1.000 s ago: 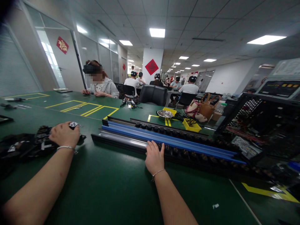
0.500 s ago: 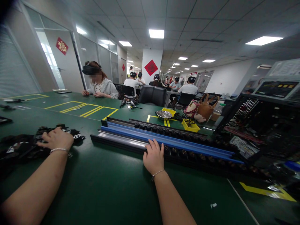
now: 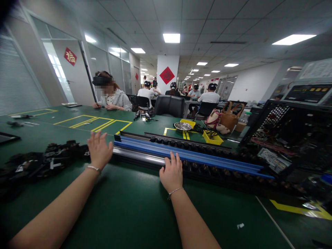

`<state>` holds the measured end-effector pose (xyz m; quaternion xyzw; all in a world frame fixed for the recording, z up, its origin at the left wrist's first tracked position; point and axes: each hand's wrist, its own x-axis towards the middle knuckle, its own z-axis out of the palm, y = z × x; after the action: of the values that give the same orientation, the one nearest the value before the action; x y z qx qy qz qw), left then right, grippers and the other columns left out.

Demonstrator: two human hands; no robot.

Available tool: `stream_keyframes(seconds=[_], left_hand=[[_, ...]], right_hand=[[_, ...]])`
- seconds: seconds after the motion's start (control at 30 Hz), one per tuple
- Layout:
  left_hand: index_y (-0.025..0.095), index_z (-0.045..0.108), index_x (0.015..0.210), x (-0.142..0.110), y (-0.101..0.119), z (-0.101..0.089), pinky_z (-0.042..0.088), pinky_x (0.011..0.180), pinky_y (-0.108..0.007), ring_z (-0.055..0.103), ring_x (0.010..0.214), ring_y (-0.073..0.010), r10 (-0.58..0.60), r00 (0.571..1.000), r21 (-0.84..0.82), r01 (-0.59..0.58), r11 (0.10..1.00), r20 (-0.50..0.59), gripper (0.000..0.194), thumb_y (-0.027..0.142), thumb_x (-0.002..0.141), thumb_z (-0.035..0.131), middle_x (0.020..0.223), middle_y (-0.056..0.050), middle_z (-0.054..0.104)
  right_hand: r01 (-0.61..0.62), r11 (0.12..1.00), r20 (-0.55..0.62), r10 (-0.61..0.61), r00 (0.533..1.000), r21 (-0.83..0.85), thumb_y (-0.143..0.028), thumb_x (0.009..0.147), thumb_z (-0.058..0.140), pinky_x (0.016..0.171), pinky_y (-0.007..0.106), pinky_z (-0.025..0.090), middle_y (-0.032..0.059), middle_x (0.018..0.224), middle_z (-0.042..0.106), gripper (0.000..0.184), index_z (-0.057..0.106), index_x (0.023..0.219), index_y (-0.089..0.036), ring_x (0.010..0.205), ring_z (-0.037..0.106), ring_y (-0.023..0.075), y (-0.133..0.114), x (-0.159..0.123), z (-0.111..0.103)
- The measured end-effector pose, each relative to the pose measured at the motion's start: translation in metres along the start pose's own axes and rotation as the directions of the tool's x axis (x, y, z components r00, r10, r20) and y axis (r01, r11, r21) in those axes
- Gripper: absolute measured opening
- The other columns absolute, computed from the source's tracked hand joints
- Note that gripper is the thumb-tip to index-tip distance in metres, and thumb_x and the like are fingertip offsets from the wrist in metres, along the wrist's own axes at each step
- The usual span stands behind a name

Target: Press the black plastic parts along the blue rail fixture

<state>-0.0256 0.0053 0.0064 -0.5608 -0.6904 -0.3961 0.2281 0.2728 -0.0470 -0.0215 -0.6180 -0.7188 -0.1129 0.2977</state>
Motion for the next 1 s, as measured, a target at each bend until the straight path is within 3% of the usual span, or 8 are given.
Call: stream_keyframes(seconds=[0.07,0.17,0.27,0.37,0.77,1.0], left_hand=[[0.010,0.046,0.127,-0.013,0.031,0.005,0.014,0.112,-0.046,0.012,0.139,-0.0252,0.173,0.980,-0.078,-0.166,0.983,0.097,0.046,0.030,0.086,0.039,0.144,-0.015,0.034],[0.015,0.045,0.130,-0.041,0.080,0.011,0.018,0.112,-0.042,0.016,0.139,-0.0224,0.462,0.854,-0.230,-0.412,0.882,0.242,0.046,0.034,0.090,0.035,0.146,-0.010,0.033],[0.019,0.038,0.136,-0.065,0.121,0.015,0.021,0.111,-0.042,0.020,0.138,-0.0210,0.599,0.729,-0.322,-0.509,0.798,0.332,0.051,0.041,0.091,0.032,0.148,-0.007,0.031],[0.021,0.042,0.134,-0.077,0.142,0.018,0.024,0.109,-0.045,0.030,0.134,-0.0221,0.615,0.676,-0.344,-0.510,0.788,0.407,0.051,0.046,0.091,0.029,0.144,-0.006,0.038],[0.032,0.045,0.130,-0.080,0.157,0.014,0.026,0.103,-0.060,0.032,0.132,-0.0261,0.531,0.709,-0.316,-0.428,0.847,0.464,0.047,0.049,0.091,0.028,0.144,-0.005,0.038],[0.034,0.048,0.128,-0.083,0.160,0.013,0.027,0.101,-0.061,0.033,0.131,-0.0264,0.523,0.729,-0.320,-0.417,0.851,0.441,0.046,0.050,0.091,0.028,0.143,-0.005,0.039]], right_hand=[[-0.004,1.000,0.003,0.004,1.000,0.000,-0.020,0.076,0.048,0.105,0.047,0.028,0.0136,0.138,0.042,0.034,0.061,0.107,-0.016,0.133,0.025,0.0299,0.000,0.000,0.000],[0.000,1.000,0.001,0.000,1.000,0.003,-0.020,0.076,0.048,0.105,0.046,0.029,0.0140,0.138,0.042,0.034,0.061,0.107,-0.015,0.133,0.026,0.0295,0.000,0.000,0.000],[0.011,1.000,-0.018,-0.011,1.000,0.014,-0.019,0.076,0.048,0.105,0.045,0.030,0.0148,0.137,0.042,0.034,0.061,0.107,-0.014,0.132,0.027,0.0290,0.001,0.000,0.002],[0.023,0.999,-0.045,-0.022,0.999,0.030,-0.019,0.076,0.048,0.104,0.045,0.032,0.0149,0.136,0.043,0.033,0.061,0.107,-0.014,0.132,0.028,0.0284,0.002,0.000,0.003],[0.051,0.995,-0.069,-0.045,0.997,0.081,-0.012,0.077,0.042,0.105,0.044,0.033,0.0141,0.136,0.043,0.039,0.059,0.112,-0.014,0.132,0.028,0.0271,0.003,0.001,0.005],[0.049,0.993,-0.053,-0.043,0.998,0.108,-0.013,0.077,0.041,0.104,0.039,0.035,0.0174,0.137,0.041,0.045,0.051,0.121,-0.009,0.128,0.036,0.0243,0.009,0.002,0.005]])
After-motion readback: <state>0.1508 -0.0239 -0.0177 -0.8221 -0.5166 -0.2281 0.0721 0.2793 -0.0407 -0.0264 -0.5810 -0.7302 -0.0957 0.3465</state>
